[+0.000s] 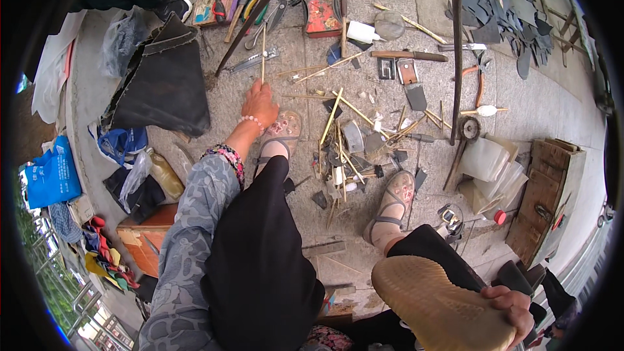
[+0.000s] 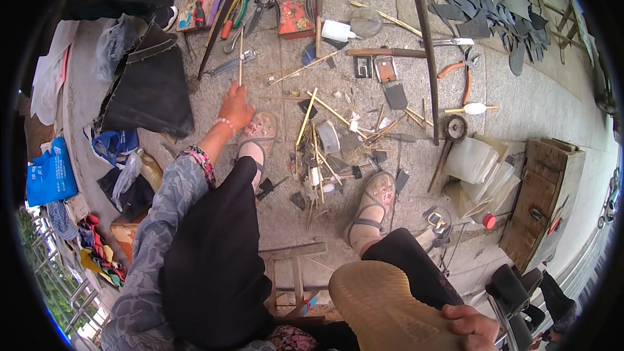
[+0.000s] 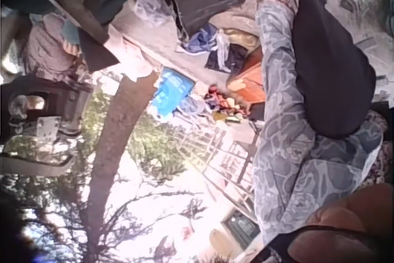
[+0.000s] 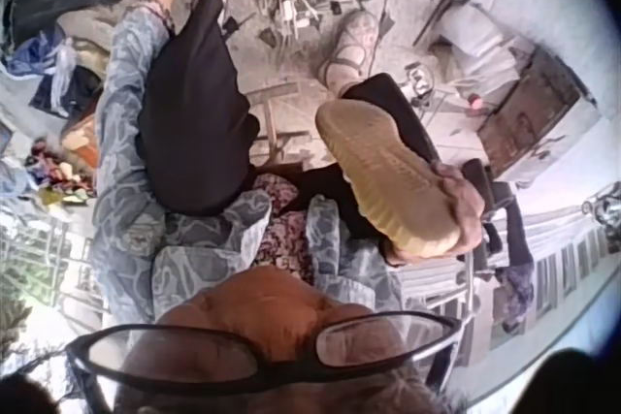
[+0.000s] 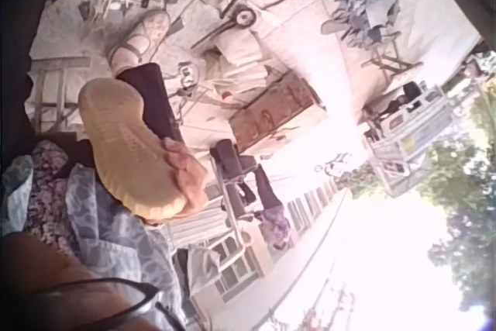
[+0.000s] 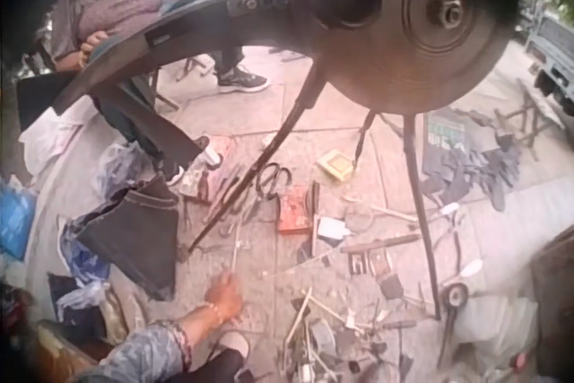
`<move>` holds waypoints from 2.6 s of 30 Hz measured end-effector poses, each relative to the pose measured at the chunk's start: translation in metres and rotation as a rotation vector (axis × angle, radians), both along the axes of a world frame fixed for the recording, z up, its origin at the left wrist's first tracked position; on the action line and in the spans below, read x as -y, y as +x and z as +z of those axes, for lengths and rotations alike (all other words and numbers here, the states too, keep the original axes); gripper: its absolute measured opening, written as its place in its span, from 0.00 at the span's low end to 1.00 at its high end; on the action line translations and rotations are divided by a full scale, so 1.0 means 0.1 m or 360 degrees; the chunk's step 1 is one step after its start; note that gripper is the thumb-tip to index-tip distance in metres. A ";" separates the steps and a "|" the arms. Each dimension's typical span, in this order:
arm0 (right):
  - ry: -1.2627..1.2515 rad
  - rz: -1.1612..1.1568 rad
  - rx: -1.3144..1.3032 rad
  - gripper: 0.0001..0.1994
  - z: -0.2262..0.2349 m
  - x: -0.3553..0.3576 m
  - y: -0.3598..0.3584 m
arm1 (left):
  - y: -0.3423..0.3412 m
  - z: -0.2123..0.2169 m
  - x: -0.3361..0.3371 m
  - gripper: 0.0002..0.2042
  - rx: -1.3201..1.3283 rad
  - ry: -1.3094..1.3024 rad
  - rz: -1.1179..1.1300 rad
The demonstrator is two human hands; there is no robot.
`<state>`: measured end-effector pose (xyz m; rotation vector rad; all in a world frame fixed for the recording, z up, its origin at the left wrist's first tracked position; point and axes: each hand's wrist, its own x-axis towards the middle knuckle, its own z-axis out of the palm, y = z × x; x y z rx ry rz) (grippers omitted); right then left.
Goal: Applying glue and finishing the sole attachment of a white sneaker.
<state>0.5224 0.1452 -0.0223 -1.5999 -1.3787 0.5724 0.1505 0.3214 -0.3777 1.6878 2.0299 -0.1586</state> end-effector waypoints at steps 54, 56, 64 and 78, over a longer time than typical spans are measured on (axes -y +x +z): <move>0.0056 0.0598 -0.0183 0.56 0.10 0.46 0.33 | -0.01 1.08 0.59 0.14 -0.0008 0.0165 -0.0611; 0.0066 0.0546 -0.0136 0.55 0.11 0.47 0.29 | 0.00 1.14 0.57 0.15 -0.0181 0.0353 -0.0618; 0.0013 0.0578 -0.0300 0.44 0.08 0.42 0.30 | 0.63 0.46 0.65 0.22 0.0925 -0.0127 -0.0873; 0.0065 0.0508 -0.0401 0.34 0.05 0.46 0.22 | 0.82 0.24 0.72 0.12 0.1212 0.0169 -0.0039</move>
